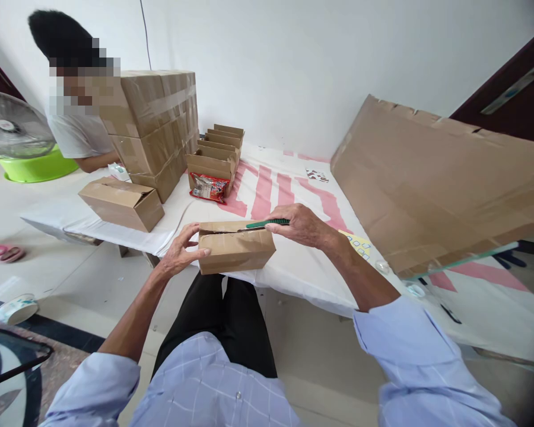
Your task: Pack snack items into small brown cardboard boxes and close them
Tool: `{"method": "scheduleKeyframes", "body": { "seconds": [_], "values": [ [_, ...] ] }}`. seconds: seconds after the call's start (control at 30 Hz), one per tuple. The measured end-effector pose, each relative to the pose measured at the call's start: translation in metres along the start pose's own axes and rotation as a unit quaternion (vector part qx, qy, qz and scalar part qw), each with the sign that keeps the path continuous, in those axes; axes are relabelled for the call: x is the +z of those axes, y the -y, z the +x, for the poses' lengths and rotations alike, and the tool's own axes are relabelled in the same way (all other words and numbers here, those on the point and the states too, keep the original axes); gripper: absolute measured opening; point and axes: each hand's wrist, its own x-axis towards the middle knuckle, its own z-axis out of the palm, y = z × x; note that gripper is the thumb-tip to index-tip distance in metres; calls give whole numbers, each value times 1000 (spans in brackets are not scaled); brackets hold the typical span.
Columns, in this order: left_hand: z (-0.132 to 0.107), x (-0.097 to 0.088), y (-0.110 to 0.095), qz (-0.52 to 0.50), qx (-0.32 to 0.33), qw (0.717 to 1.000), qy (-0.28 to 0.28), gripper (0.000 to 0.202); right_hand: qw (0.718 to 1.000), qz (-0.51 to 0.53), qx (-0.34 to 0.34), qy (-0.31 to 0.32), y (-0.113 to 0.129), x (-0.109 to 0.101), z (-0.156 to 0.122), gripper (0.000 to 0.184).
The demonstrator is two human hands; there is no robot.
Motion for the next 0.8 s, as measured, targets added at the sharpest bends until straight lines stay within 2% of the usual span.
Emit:
{"method": "scheduleKeyframes", "body": {
  "seconds": [0.1, 0.2, 0.27, 0.33, 0.37, 0.43, 0.57, 0.63, 0.7, 0.8],
  "values": [
    [0, -1, 3, 5, 6, 1000, -2, 64, 997, -69, 11, 17, -8, -4, -4, 28],
    [0, -3, 4, 12, 8, 1000, 6, 77, 993, -110, 33, 17, -29, -19, -21, 24],
    [1, -5, 3, 21, 6, 1000, 15, 83, 994, -102, 47, -18, -48, -28, -36, 23],
    [2, -6, 0, 33, 6, 999, 21, 82, 990, -79, 69, -89, -68, -27, -53, 25],
    [2, -7, -2, 40, 8, 999, 24, 81, 986, -67, 87, -124, -78, -19, -63, 26],
    [2, -7, -7, 55, 13, 998, 29, 82, 976, -52, 138, -163, -95, 11, -82, 26],
    [3, -11, -14, 85, 16, 995, 53, 86, 952, -61, 267, -135, -122, 104, -119, 26],
    [6, -15, -16, 100, 18, 993, 65, 85, 948, -72, 272, -151, -127, 136, -126, 27],
    [8, -18, -19, 115, 19, 990, 76, 81, 947, -61, 240, -205, -123, 145, -121, 26],
    [12, -21, -23, 132, 21, 987, 91, 70, 947, -3, 139, -289, -98, 126, -90, 29]
  ]
}}
